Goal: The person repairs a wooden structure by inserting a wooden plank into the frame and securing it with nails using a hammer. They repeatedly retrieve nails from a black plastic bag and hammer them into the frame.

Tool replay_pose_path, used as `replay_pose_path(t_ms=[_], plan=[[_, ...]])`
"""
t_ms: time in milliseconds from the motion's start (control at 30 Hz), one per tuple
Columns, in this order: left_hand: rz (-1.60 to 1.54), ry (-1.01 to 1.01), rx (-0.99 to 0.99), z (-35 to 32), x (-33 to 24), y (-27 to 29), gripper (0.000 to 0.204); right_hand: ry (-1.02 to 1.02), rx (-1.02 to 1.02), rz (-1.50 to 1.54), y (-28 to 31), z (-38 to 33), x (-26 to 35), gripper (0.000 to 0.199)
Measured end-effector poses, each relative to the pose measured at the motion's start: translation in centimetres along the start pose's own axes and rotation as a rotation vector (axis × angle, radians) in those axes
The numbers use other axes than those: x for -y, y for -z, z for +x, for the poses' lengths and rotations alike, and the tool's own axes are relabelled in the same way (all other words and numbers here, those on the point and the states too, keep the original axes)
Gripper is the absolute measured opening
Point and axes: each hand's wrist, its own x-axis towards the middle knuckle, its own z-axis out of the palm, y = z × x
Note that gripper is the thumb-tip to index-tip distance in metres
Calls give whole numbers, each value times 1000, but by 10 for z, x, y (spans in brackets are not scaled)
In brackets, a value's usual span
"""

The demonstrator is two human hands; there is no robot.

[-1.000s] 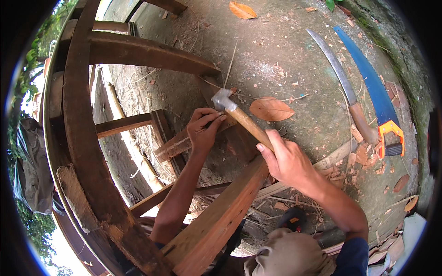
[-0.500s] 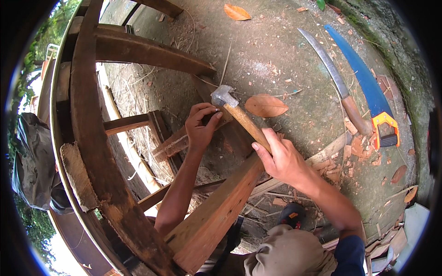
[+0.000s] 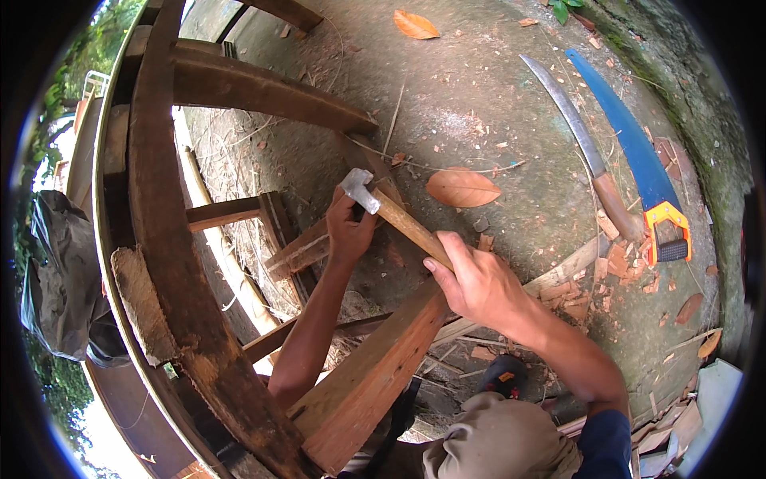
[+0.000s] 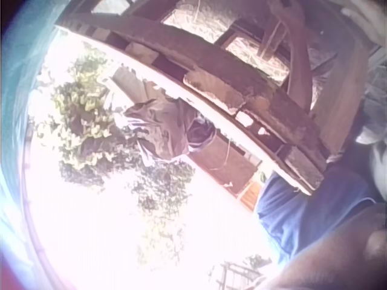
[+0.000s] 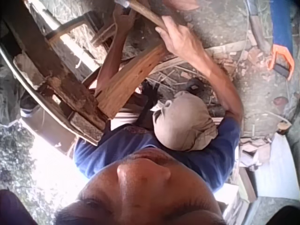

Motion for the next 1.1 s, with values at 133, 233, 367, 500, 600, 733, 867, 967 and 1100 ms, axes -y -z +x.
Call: replay_pose_path(t_ms=[133,233,367,500,600,733,867,967,1100], plan=[[-56,86,26,-1,0,0,19,-153,188,-84,12,6,-2,35],[-17,134,39,-5,6,6,20,-113,170,-95,19,14,7,32],[-204,96,-30,-1,0,-4,19,-21,94,-85,11,8,9,29],[-2,140,-4,-3,-10,4,24,-122,206,-166,23,15,2,32],[42,-71,-13,1,-6,2,23,-4,40,-70,19,9,14,29],[-65,79,-44,0,-17,-4,16,-210,266,-169,20,9,2,30],[-38,25,31,1,-22,0,17,-168,38,-35,25,14,14,33],[-72,-19,31,9,-29,8,22,-147,-48,57,25,18,19,37],[90,91,-202,15,-23,-2,32,-94,-50,141,21,-2,15,41]])
